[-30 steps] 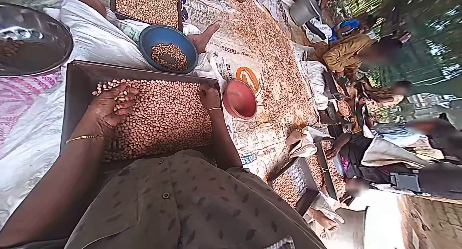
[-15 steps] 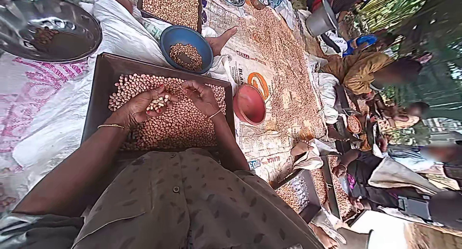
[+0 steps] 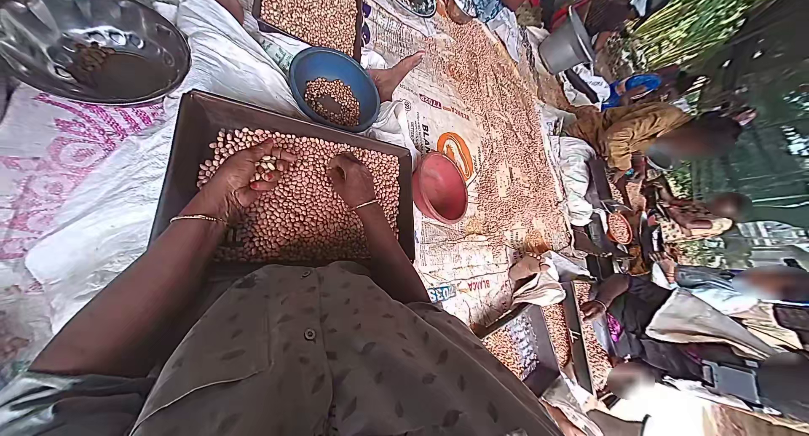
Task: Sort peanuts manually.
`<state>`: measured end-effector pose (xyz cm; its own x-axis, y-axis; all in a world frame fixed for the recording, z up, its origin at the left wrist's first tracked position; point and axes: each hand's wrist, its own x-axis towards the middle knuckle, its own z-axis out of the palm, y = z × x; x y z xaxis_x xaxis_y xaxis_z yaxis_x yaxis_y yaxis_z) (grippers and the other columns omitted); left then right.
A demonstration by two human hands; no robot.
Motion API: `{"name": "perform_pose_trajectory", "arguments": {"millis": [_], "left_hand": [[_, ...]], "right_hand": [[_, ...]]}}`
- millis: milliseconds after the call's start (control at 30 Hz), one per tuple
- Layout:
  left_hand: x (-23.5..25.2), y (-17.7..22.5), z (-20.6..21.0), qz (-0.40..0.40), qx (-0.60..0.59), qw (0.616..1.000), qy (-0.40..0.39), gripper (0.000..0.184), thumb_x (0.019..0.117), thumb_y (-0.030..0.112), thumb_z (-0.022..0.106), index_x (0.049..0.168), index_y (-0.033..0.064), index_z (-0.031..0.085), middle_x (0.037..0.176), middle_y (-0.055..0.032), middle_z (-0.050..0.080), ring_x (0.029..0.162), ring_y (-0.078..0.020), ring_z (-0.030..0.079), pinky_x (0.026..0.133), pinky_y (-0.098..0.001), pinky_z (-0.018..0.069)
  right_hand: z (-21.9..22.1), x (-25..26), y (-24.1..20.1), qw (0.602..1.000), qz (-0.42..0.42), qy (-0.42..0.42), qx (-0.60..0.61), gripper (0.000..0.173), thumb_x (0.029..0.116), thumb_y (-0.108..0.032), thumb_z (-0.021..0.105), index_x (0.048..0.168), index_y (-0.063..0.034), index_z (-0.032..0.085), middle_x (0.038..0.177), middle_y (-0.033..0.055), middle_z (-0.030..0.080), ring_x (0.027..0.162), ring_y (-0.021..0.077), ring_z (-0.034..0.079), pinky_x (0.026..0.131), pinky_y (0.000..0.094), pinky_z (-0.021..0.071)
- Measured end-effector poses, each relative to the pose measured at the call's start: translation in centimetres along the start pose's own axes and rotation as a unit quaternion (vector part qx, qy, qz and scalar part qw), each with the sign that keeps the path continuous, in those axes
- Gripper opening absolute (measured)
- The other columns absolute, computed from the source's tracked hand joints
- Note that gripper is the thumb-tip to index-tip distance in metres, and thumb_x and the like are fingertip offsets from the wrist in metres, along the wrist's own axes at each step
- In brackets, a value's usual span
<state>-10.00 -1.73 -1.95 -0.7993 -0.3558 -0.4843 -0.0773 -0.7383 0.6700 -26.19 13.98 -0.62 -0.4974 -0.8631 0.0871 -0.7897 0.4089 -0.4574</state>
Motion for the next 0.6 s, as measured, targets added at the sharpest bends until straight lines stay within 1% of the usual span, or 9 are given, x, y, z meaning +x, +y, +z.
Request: {"name": "perform_pose_trajectory", "arguments": {"millis": [67,133,167,200,267,333,400,467,600], "left_hand": [[-0.1,-0.1,0.4,-0.012,0.037,0.999,-0.023,0.058,0.1116,0.048,0.020,0.107,0.0116,0.065,0.072,0.0032,0.061,0.041,0.0013,0.036,0.035,-0.0121,0.0259],[-0.1,-0.4,0.7,-0.032,0.066,0.996,-0.056,0.066,0.1099,0.054,0.016,0.110,0.0114,0.066,0.075,0.0003,0.063,0.041,-0.0008,0.039,0.035,-0.0137,0.0277],[0.0,-0.6,0.6,-0.035,0.073,0.993,-0.081,0.067,0.1097,0.054,0.015,0.112,0.0107,0.067,0.075,-0.0008,0.063,0.041,-0.0011,0.040,0.035,-0.0138,0.0283],[0.2,-0.7,0.5,-0.035,0.076,0.991,-0.105,0.068,0.1097,0.054,0.015,0.113,0.0099,0.067,0.077,-0.0013,0.063,0.042,-0.0009,0.040,0.035,-0.0135,0.0281],[0.2,-0.8,0.3,-0.039,0.058,0.989,-0.131,0.066,0.1104,0.052,0.016,0.111,0.0091,0.066,0.075,0.0009,0.059,0.040,0.0016,0.036,0.034,-0.0113,0.0275],[-0.2,-0.3,0.5,-0.045,0.015,0.995,-0.085,0.054,0.1118,0.044,0.023,0.105,0.0094,0.065,0.069,0.0049,0.055,0.039,0.0031,0.031,0.034,-0.0104,0.0247],[-0.4,0.4,0.4,-0.026,-0.029,0.999,-0.025,0.045,0.1120,0.036,0.028,0.101,0.0103,0.063,0.064,0.0070,0.052,0.038,0.0041,0.030,0.035,-0.0094,0.0245],[-0.2,0.6,-0.2,-0.005,-0.063,0.998,0.001,0.042,0.1116,0.034,0.030,0.095,0.0125,0.061,0.062,0.0089,0.048,0.039,0.0039,0.031,0.035,-0.0096,0.0243],[-0.1,0.8,-0.4,0.006,-0.080,0.997,0.011,0.040,0.1117,0.035,0.031,0.090,0.0156,0.058,0.060,0.0107,0.045,0.039,0.0043,0.032,0.035,-0.0094,0.0241]], "right_hand": [[-0.9,-0.1,-0.3,0.979,-0.058,0.043,0.193,0.015,0.0960,-0.001,0.064,0.107,0.0047,0.073,0.107,0.0170,0.072,0.087,0.0194,0.070,0.079,0.0339,0.0595],[-2.0,-0.1,-1.5,0.938,-0.085,0.020,0.335,0.022,0.0974,0.004,0.059,0.116,0.0090,0.069,0.107,0.0171,0.072,0.084,0.0143,0.070,0.077,0.0296,0.0607],[-2.3,0.3,-1.6,0.940,-0.093,0.022,0.327,0.024,0.0989,0.003,0.056,0.118,0.0092,0.068,0.108,0.0180,0.072,0.086,0.0162,0.071,0.079,0.0314,0.0612],[-2.4,1.0,-1.3,0.957,-0.100,0.035,0.271,0.024,0.0998,0.002,0.055,0.118,0.0083,0.070,0.107,0.0189,0.074,0.090,0.0193,0.073,0.083,0.0340,0.0610],[-1.9,2.2,0.1,0.991,-0.083,0.042,0.097,0.023,0.0991,0.000,0.057,0.113,0.0027,0.075,0.109,0.0186,0.075,0.100,0.0278,0.073,0.092,0.0436,0.0571],[-0.6,3.1,1.2,0.999,-0.021,0.001,-0.040,0.023,0.0991,-0.007,0.060,0.116,-0.0040,0.075,0.117,0.0195,0.073,0.109,0.0352,0.070,0.096,0.0527,0.0543],[0.5,3.2,0.9,0.995,0.026,-0.020,-0.096,0.025,0.0989,-0.010,0.062,0.121,-0.0067,0.073,0.127,0.0211,0.065,0.111,0.0366,0.067,0.091,0.0526,0.0560],[1.1,2.9,0.1,0.990,0.053,-0.022,-0.126,0.027,0.0983,-0.012,0.063,0.124,-0.0064,0.071,0.133,0.0218,0.061,0.115,0.0377,0.065,0.089,0.0527,0.0567],[1.0,2.6,-0.5,0.987,0.064,-0.030,-0.148,0.026,0.0983,-0.014,0.062,0.122,-0.0056,0.070,0.133,0.0207,0.061,0.119,0.0376,0.063,0.087,0.0528,0.0566]]}}
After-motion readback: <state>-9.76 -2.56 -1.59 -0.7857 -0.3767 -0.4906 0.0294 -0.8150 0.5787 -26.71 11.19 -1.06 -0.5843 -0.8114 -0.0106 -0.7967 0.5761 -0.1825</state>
